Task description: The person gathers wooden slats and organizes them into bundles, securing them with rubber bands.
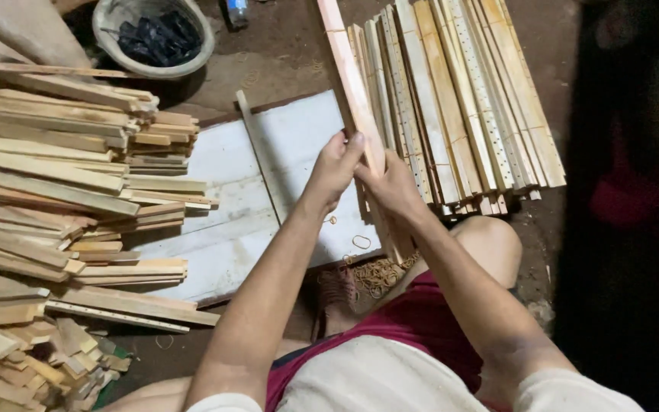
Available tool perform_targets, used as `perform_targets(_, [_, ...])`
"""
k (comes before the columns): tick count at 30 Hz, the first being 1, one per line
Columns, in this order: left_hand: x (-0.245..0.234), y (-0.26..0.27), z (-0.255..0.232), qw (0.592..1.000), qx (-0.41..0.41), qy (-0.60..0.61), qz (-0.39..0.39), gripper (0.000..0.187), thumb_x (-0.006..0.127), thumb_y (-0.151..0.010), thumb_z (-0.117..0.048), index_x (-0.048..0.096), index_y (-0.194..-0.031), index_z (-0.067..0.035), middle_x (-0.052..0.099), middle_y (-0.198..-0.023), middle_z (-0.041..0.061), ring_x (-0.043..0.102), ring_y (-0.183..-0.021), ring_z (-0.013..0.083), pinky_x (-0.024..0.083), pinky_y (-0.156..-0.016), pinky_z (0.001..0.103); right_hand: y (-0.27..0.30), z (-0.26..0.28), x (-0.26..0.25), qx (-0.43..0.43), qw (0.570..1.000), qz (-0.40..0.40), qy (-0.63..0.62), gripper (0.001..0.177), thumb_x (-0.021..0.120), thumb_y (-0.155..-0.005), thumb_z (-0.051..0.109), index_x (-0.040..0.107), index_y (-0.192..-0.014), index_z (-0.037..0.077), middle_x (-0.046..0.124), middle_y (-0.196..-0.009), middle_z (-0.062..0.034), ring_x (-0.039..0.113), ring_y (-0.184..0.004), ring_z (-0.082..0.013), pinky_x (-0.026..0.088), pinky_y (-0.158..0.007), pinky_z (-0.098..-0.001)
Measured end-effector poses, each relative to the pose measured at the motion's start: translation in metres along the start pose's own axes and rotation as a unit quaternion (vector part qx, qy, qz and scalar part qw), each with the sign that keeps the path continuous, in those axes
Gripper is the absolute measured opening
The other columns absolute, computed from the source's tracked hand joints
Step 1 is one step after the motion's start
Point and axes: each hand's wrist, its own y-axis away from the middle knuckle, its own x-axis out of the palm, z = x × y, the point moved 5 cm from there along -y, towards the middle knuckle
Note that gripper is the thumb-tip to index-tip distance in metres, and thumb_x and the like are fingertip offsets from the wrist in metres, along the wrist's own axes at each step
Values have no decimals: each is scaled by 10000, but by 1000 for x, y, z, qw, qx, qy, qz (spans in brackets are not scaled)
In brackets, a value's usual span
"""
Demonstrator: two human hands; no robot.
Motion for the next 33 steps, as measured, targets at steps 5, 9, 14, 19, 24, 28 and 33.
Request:
perform_targets(5, [101,14,-9,982,-90,-158,45,717,494,-1015,-595,526,-1490,-60,570,-1478,197,508,-1404,341,425,-1165,496,-27,2,-85,63,985,-49,155,490,480,-1031,496,620,-1218,65,723,-1070,-240,656,-1124,-456,483,-956,-610])
perform_targets(9, [151,33,-23,973,-140,-164,79,687,427,-999,-644,517,-1518,-202,545,-1529,88,462,-1451,283,374,-1213,447,-68,-48,-120,78,960,-94,254,514,428,-1066,512,627,-1219,62,686,-1135,-317,615,-1180,-506,470,-982,-612])
perform_targets(14, [168,29,11,952,-219,-189,95,823,407,-953,-700,402,-1590,-178,483,-1569,155,644,-1228,375,578,-987,457,-99,-102,-119,92,936,-122,318,398,464,-1068,394,584,-1210,42,703,-1063,-297,660,-1109,-501,517,-922,-588])
perform_targets(19, [141,15,76,958,-233,-155,68,790,453,-963,-703,425,-1578,-207,504,-1540,181,631,-1229,381,572,-967,467,-116,-125,-116,80,895,-96,429,411,544,-1045,381,571,-1313,70,712,-1094,-256,664,-1108,-486,518,-920,-589])
perform_targets(24, [96,36,75,975,-212,-15,60,891,490,-975,-630,378,-1559,33,557,-1397,334,624,-1218,422,509,-1038,533,-111,-110,-113,71,854,-120,501,439,594,-1046,453,626,-1335,124,720,-1184,-212,542,-1218,-437,461,-911,-589])
perform_targets(28, [48,74,-12,972,-236,-15,13,721,379,-1015,-412,335,-1548,72,513,-1476,316,584,-1296,416,499,-1089,467,-114,-83,-101,114,865,-110,476,403,630,-1069,451,660,-1186,66,700,-1196,-232,500,-1218,-429,428,-907,-577])
perform_targets(33, [-31,82,-16,982,-98,48,-153,429,447,-1026,-547,592,-902,-162,625,-886,11,597,-804,171,472,-795,377,-5,68,18,-224,967,1,123,505,451,-1162,217,351,-1526,-118,349,-1533,-382,376,-1411,-507,348,-1151,-551])
